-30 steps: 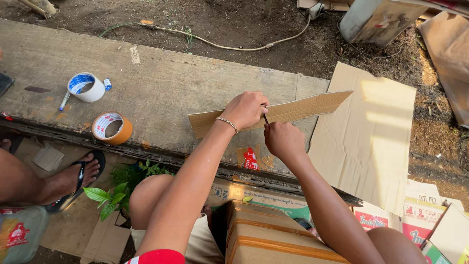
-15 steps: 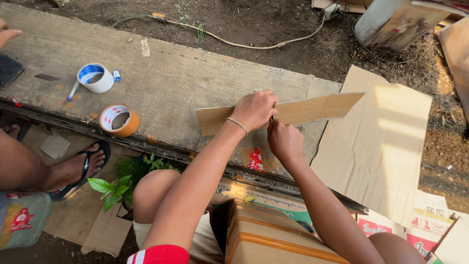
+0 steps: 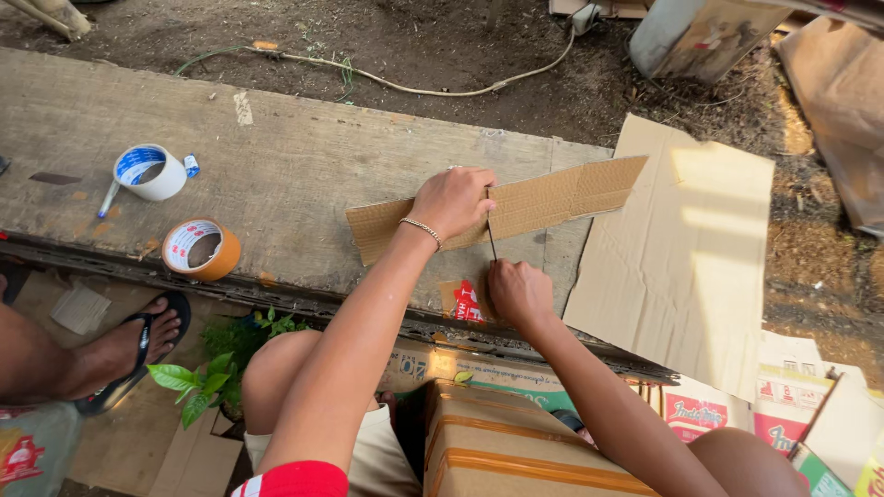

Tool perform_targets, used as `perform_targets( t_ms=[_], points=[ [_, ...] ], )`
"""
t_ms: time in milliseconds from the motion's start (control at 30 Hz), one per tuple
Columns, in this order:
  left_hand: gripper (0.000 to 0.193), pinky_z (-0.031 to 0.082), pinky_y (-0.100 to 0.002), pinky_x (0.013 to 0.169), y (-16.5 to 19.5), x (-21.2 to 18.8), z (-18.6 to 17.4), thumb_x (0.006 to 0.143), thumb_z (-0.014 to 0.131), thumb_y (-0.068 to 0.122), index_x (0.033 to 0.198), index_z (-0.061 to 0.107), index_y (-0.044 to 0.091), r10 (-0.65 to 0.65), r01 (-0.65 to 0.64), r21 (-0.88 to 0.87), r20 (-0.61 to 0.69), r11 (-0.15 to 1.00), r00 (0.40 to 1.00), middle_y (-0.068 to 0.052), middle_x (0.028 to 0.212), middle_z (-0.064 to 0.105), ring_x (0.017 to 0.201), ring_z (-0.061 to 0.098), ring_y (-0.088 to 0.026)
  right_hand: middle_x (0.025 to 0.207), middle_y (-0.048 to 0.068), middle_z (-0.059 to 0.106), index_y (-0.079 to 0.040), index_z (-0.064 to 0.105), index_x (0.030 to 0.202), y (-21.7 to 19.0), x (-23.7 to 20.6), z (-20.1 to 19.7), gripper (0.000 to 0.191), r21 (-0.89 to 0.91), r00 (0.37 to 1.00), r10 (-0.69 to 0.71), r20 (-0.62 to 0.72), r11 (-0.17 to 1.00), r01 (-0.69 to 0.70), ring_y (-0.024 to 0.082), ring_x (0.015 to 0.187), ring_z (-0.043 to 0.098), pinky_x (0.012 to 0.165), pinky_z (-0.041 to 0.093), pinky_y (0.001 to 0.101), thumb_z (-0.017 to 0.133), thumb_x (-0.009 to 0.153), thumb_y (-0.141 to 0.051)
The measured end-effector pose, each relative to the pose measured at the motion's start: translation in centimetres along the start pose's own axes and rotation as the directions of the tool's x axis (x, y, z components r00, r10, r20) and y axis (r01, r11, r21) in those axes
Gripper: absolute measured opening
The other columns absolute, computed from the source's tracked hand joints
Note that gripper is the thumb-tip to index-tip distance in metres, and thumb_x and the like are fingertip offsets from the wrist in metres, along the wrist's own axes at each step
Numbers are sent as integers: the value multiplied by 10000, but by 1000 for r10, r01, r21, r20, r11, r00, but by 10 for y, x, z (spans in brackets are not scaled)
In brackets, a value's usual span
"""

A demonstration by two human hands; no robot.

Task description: The person selects a large cardboard sheet from a pile, places it on a wooden workbench, and uses a knife to cut it into smaller rectangular pieces. The person then stacks the cut pieces on the bench.

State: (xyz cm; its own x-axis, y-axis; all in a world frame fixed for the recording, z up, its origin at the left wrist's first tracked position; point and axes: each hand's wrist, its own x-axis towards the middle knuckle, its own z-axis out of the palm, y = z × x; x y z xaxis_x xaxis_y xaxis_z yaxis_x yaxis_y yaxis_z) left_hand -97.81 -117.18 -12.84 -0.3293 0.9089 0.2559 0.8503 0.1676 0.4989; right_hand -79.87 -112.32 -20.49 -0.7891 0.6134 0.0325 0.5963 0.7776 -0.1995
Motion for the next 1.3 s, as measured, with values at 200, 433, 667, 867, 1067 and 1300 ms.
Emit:
perform_targets(
  t_ms=[200, 433, 667, 867, 1067, 1300],
  points=[
    [261, 569, -496, 773, 12, 2, 1, 833, 809, 317, 1023, 726, 158, -110, 97, 119, 115, 988, 987, -133, 886, 759, 900, 735, -339, 766, 214, 728, -101, 724, 837, 2, -10, -18, 285, -50, 997, -59, 50, 997, 61, 436, 713, 718, 619, 579, 532, 528, 963, -266],
    [237, 566, -498, 784, 4, 3, 8, 811, 818, 293, 961, 732, 132, -115, 98, 118, 143, 988, 983, -145, 883, 752, 908, 731, -354, 765, 224, 719, -81, 740, 806, -6, -5, -32, 429, -53, 993, 66, 95, 997, -61, 443, 726, 712, 653, 569, 544, 520, 1030, -374],
    [239, 557, -508, 797, -6, 5, 6, 798, 826, 280, 960, 731, 133, -127, 113, 102, 140, 988, 982, -161, 884, 748, 917, 720, -373, 784, 226, 716, -77, 750, 822, -2, 35, -18, 405, -4, 994, 70, 80, 998, -70, 443, 738, 717, 664, 582, 556, 563, 983, -398],
    [243, 562, -499, 796, -10, 5, 12, 783, 830, 281, 938, 724, 126, -122, 107, 106, 147, 989, 981, -154, 912, 751, 915, 729, -357, 761, 247, 710, -84, 740, 799, -8, 57, 4, 430, 23, 998, 50, 24, 998, -50, 460, 726, 716, 652, 585, 554, 530, 1027, -383],
    [244, 583, -476, 753, -15, 6, 18, 742, 825, 206, 950, 723, 126, -66, 46, 215, 87, 975, 994, -149, 898, 752, 893, 737, -355, 739, 261, 703, -90, 730, 803, -14, 56, 18, 406, 85, 996, 65, -56, 995, -60, 474, 694, 702, 627, 572, 562, 514, 1024, -353],
    [222, 578, -482, 731, -16, 2, 25, 758, 829, 228, 952, 744, 162, -93, 80, 215, 50, 973, 994, -146, 876, 754, 872, 740, -351, 760, 258, 693, -77, 708, 812, -10, 37, 28, 392, 47, 998, 42, -52, 998, -40, 482, 712, 700, 626, 575, 565, 511, 1029, -337]
  ],
)
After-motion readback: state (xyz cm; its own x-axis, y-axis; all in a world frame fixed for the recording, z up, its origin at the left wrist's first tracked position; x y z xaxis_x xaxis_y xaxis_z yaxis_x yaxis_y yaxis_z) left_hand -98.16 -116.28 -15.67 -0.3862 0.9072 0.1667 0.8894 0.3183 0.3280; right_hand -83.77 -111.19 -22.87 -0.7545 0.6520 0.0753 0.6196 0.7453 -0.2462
